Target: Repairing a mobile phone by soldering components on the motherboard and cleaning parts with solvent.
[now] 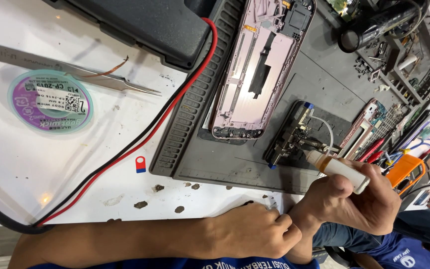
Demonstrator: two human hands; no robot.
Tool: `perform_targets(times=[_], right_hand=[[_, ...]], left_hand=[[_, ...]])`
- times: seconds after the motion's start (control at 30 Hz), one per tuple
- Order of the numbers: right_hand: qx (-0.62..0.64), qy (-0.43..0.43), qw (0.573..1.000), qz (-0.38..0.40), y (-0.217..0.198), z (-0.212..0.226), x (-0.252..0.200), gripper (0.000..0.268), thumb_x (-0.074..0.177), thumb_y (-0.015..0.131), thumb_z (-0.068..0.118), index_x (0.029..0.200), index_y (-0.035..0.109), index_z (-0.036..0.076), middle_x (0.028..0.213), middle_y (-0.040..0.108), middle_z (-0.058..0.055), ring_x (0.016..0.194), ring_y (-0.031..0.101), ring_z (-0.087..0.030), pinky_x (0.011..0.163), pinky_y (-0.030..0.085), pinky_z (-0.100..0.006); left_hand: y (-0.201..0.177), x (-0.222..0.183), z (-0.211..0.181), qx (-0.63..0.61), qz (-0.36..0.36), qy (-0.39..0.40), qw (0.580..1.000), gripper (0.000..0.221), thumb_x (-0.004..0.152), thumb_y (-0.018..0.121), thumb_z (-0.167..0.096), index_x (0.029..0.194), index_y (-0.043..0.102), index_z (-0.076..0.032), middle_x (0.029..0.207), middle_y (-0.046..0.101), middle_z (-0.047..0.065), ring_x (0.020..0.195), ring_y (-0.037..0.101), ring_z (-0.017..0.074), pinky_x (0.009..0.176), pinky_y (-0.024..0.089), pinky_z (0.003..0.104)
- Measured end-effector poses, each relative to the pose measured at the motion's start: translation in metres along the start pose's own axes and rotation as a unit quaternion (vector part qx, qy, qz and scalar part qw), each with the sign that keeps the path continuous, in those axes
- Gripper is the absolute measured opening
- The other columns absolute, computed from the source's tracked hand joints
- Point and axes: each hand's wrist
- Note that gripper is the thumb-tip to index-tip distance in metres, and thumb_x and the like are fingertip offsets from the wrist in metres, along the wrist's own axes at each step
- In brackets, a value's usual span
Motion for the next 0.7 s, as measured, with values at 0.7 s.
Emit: perform_targets(times=[0.7], right_hand=[[0.098, -0.018, 0.995, 0.025, -0.015, -0.021, 0.000, 0.041, 0.096, 0.076, 0.031, 0.113, 0.060, -0.003, 0.081, 0.061, -0.022, 0.069, 0.066, -0.031, 0.059, 0.052, -0.036]], left_hand=[[-0.010, 0.011, 0.000, 0.025, 0.013, 0.011, 1.000, 0.023, 0.087, 0.068, 0.011, 0.081, 0.058, -0.009, 0.067, 0.056, 0.004, 0.053, 0.052, 0.0155, 0.043, 0.037, 0.030]])
Point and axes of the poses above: each hand's wrist, its own x-axis towards the middle knuckle, its own y-axis out of the palm, z = x × y
